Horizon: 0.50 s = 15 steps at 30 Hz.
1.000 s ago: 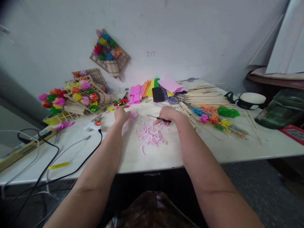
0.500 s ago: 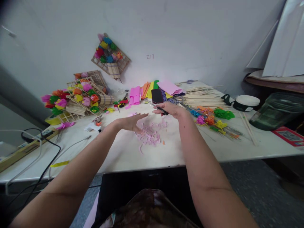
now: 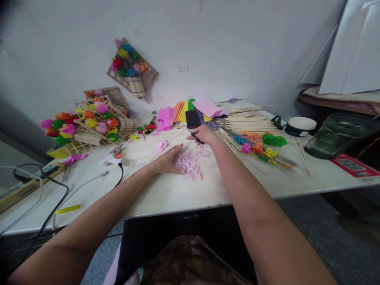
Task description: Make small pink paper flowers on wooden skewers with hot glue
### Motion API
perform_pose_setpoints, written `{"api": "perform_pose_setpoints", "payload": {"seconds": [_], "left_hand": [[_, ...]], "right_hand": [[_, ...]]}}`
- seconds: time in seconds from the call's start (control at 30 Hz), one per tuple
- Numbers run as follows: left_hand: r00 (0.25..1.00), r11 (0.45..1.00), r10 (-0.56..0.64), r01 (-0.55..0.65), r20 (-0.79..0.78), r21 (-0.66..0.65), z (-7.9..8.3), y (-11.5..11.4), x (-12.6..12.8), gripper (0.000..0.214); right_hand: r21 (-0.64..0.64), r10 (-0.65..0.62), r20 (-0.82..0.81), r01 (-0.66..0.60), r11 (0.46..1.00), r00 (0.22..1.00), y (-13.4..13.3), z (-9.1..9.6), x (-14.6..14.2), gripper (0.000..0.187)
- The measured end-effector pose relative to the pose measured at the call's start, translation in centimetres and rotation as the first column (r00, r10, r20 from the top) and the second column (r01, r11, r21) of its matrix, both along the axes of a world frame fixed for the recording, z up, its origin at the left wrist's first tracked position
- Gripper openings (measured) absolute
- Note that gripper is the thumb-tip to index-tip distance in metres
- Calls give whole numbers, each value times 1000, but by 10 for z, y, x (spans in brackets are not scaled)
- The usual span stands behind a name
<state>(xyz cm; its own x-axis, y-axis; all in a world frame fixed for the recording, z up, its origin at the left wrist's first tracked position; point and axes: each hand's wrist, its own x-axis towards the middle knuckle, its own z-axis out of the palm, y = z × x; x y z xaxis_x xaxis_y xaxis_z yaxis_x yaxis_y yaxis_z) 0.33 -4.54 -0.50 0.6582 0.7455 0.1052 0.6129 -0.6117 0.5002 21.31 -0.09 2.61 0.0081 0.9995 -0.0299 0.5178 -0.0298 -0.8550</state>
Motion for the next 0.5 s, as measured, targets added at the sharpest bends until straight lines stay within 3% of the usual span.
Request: {"api": "perform_pose_setpoints", "payload": {"seconds": [0.2,0.37,0.5], "left_hand": [[976,997,-17,33,217,-70,-11,-6,22,66],[907,982,34,47,419,-181,-13,-16,43,58],[826,951,139,42,546,-307,-3,-23,38,46]], "right_hand": [[-19,42,5,-42,999,999,-1,1,-7,45],[46,234,-34,-232,972,972,1,2,-9,52],[68,83,135,-93,993,987,14,-3,-11,56]]}}
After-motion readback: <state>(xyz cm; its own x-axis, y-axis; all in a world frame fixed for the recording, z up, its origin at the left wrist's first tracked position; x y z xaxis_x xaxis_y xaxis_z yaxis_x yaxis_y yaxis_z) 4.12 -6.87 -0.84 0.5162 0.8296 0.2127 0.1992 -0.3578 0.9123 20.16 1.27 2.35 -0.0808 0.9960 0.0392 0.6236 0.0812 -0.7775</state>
